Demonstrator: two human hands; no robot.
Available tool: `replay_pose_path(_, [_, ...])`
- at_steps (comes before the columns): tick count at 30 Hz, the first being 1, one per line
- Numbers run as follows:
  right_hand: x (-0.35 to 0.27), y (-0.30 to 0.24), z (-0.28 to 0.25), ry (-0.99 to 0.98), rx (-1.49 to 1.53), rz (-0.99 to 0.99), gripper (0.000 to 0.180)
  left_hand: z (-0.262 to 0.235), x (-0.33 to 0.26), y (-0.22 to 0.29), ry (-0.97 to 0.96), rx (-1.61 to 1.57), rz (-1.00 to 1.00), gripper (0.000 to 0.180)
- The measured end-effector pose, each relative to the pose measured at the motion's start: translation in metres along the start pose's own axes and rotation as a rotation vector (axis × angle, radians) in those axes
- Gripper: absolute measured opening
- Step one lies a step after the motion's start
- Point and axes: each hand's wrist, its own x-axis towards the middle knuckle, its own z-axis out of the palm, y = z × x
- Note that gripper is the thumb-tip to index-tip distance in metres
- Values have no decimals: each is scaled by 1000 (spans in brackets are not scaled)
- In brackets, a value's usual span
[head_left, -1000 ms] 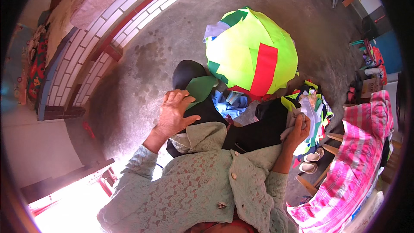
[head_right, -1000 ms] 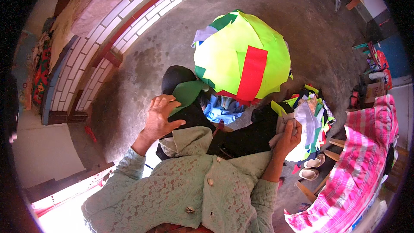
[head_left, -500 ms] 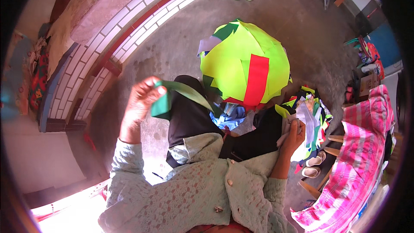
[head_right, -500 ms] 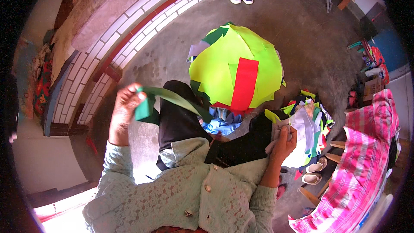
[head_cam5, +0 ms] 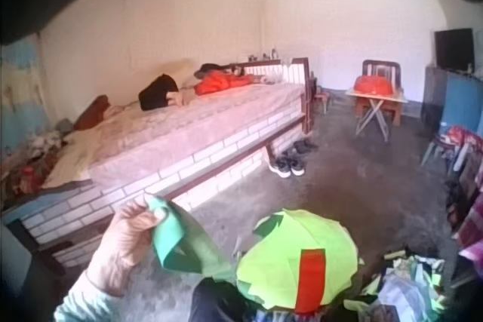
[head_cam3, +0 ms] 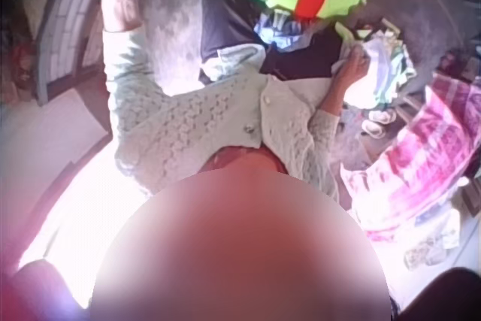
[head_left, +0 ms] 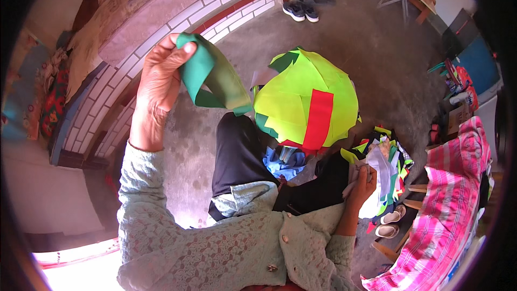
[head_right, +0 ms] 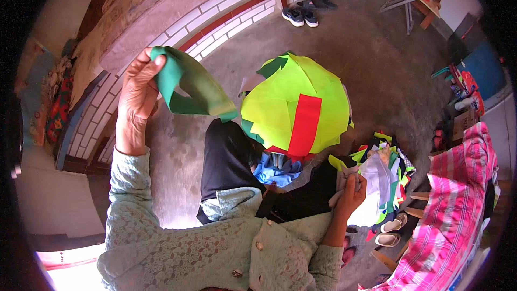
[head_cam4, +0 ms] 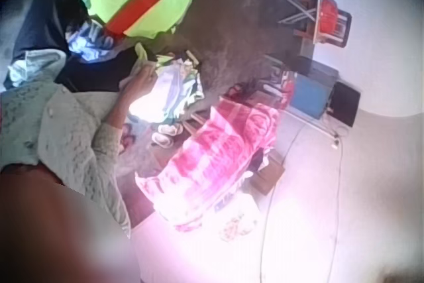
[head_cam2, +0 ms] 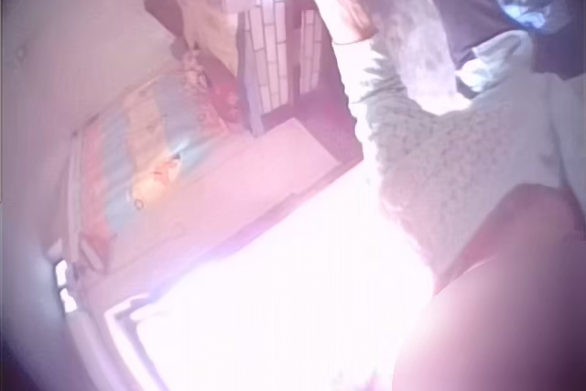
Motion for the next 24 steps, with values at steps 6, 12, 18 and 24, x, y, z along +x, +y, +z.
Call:
replay_pose_path(6, [1,5,-2,-3,68,39,17,13,11,17,-14,168,67,10])
replay_pose_path(12, [0,1,0,1,30,29,16,23,19,25,-19,118,129,25])
replay_pose_path(18, [3,8,-5,-14,-6,-7,16,27,24,27,-69,216,133,37])
replay_pose_path(24, [1,7,-1,-11,83,29,15,33,29,39,-300,258,-25,35])
